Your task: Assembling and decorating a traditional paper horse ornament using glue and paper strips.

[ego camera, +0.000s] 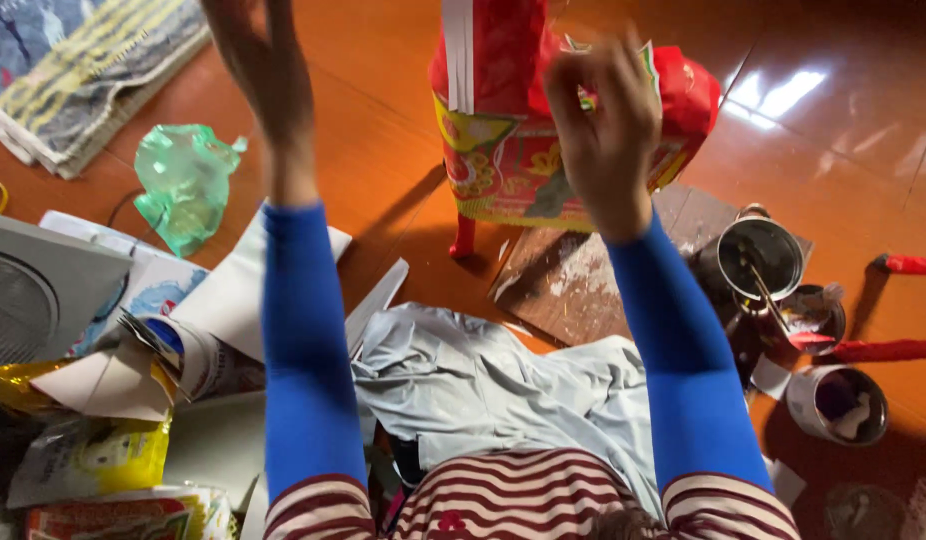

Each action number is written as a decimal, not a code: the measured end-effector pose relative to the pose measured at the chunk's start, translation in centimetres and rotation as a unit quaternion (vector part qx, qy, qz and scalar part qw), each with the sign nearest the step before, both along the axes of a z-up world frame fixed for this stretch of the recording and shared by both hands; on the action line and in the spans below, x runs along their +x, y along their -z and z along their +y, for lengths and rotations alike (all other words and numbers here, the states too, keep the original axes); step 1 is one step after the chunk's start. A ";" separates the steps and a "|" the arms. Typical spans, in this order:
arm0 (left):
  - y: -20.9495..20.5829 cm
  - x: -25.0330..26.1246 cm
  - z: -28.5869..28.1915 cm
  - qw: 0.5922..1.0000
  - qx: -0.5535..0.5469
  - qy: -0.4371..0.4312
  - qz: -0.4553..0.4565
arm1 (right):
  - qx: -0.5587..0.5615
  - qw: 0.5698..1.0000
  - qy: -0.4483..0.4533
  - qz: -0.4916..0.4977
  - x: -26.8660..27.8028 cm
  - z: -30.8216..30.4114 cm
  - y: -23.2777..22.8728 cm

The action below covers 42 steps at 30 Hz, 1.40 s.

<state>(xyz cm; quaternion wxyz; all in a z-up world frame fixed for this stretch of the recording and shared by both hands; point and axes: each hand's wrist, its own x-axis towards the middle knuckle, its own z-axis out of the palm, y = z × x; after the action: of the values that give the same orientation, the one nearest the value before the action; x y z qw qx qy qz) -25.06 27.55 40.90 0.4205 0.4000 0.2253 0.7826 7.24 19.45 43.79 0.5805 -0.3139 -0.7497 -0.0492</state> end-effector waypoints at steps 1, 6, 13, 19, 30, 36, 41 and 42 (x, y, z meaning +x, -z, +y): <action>8.0 -0.8 0.8 0.998 -0.016 0.019 -0.061 | -0.009 1.000 0.001 -0.002 1.0 -1.5 3.8; 39.6 4.5 -2.5 0.869 -0.068 -0.091 0.482 | -0.421 0.905 -0.053 0.023 6.6 -9.7 22.7; 42.8 11.1 -3.1 0.818 -0.143 -0.013 0.557 | -0.582 0.810 0.049 -0.057 11.3 -20.8 30.2; 41.7 11.9 -4.7 0.822 -0.229 0.048 0.519 | -0.671 0.739 0.053 0.041 10.8 -21.2 33.4; 33.7 20.7 -12.1 0.816 -0.095 0.053 0.567 | -0.540 0.826 -0.030 0.157 3.4 -7.5 41.4; 35.2 15.9 -4.7 0.738 -0.179 -0.074 0.646 | -0.535 0.795 -0.005 0.284 7.6 -10.0 43.6; 37.5 18.5 -0.9 0.866 -0.094 0.155 0.466 | -0.550 0.804 0.002 0.226 11.7 -11.9 43.7; 39.7 19.3 0.2 0.884 -0.071 0.282 0.366 | -0.553 0.807 0.013 0.209 12.8 -11.7 44.5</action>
<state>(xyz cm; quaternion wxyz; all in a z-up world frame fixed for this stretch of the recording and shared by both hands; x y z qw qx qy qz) -5.76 27.71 1.16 0.5382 0.6734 0.2962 0.4112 20.05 7.76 -0.72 0.4506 -0.5941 -0.5068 0.4326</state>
